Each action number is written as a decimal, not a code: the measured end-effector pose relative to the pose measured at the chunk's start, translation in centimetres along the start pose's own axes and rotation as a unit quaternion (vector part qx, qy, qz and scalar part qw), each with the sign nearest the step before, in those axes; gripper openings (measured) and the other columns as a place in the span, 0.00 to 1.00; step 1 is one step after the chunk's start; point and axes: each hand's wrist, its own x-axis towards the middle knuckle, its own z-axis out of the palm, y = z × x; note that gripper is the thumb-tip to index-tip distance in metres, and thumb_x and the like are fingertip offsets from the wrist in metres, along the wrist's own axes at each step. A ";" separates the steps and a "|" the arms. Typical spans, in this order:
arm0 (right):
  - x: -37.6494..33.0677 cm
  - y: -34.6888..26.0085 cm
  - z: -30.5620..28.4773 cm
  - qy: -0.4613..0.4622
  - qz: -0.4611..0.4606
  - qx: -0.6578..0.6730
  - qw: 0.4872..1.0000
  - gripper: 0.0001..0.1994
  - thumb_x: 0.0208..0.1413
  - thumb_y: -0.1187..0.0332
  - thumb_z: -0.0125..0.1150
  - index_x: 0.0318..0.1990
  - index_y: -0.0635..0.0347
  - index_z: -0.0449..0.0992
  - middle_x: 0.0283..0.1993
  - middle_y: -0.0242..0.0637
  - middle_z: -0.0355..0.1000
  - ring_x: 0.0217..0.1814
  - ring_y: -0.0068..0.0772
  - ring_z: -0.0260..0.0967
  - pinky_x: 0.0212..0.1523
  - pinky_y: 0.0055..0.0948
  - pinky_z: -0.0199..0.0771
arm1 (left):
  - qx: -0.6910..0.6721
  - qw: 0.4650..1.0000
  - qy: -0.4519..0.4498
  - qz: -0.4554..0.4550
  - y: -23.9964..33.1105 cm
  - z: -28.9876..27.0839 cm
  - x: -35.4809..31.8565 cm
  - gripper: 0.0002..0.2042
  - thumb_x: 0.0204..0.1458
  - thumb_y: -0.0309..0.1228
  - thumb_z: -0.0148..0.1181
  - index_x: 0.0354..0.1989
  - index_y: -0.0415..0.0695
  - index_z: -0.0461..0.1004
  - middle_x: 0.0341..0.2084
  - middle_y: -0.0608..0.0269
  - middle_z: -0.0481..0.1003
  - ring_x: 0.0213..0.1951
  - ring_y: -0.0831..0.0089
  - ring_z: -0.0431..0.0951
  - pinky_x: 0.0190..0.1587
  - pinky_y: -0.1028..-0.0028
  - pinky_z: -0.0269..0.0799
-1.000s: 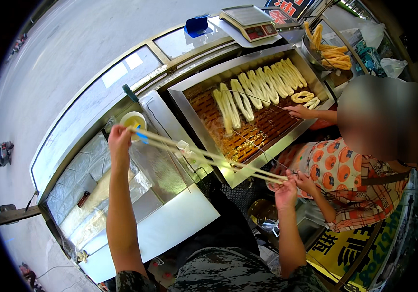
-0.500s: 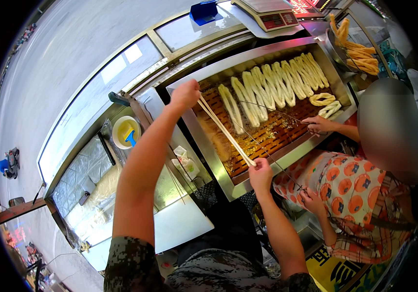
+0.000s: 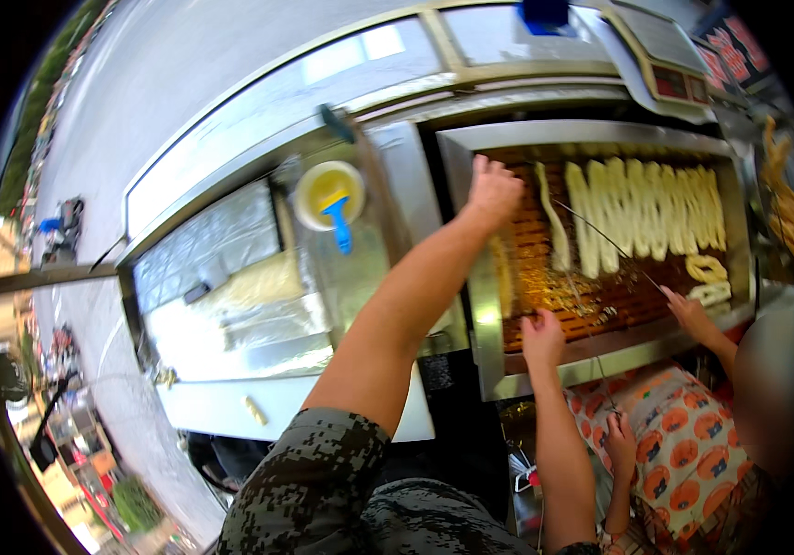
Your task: The person prepares dough strips by cutting a long log of dough into smaller pieces using a knife. They then stretch the pieces, brush them with oil, and place them on a metal tray. The person also twists some of the dough pieces into a braided shape before arranging them on the tray.
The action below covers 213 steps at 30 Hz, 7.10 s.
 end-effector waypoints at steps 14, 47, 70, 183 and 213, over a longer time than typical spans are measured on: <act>-28.1 -14.0 0.8 -0.286 -0.076 0.122 0.947 0.09 0.52 0.71 0.64 0.39 0.66 0.77 0.28 0.36 0.74 0.26 0.24 0.68 0.30 0.24 0.70 | -0.453 0.809 0.089 -0.363 -11.8 -6.4 -56.8 0.19 0.45 0.24 0.67 0.48 0.45 0.73 0.41 0.55 0.74 0.37 0.59 0.76 0.38 0.64 0.74; -7.6 -31.5 14.5 -0.089 0.208 0.579 0.784 0.10 0.55 0.62 0.67 0.39 0.54 0.73 0.25 0.26 0.69 0.20 0.18 0.65 0.21 0.21 0.69 | -0.433 0.684 0.218 -0.545 -28.3 -0.7 -72.9 0.06 0.53 0.26 0.58 0.37 0.39 0.73 0.26 0.61 0.71 0.30 0.71 0.69 0.36 0.71 0.68; -3.3 -30.8 10.7 -0.094 0.081 0.531 0.839 0.09 0.62 0.62 0.54 0.29 0.51 0.71 0.23 0.26 0.70 0.22 0.19 0.68 0.21 0.19 0.67 | -0.290 0.666 0.052 -0.685 -33.6 1.7 -91.2 0.21 0.46 0.42 0.68 0.20 0.37 0.67 0.14 0.55 0.69 0.20 0.64 0.66 0.26 0.62 0.64; -15.3 -45.9 20.6 0.171 -0.395 -0.078 0.899 0.16 0.48 0.74 0.59 0.46 0.63 0.74 0.49 0.47 0.72 0.55 0.51 0.66 0.57 0.41 0.66 | 0.096 0.916 0.182 -0.344 -66.9 -2.3 -81.0 0.04 0.46 0.26 0.57 0.32 0.44 0.74 0.33 0.58 0.74 0.42 0.58 0.73 0.43 0.57 0.67; -35.3 -51.5 35.2 -0.183 0.074 0.038 0.980 0.30 0.54 0.39 0.55 0.30 0.64 0.78 0.36 0.53 0.77 0.42 0.53 0.74 0.44 0.45 0.70 | -0.494 0.524 0.279 -0.635 -53.6 2.9 -84.0 0.26 0.46 0.43 0.71 0.40 0.31 0.68 0.35 0.47 0.74 0.37 0.59 0.74 0.43 0.65 0.69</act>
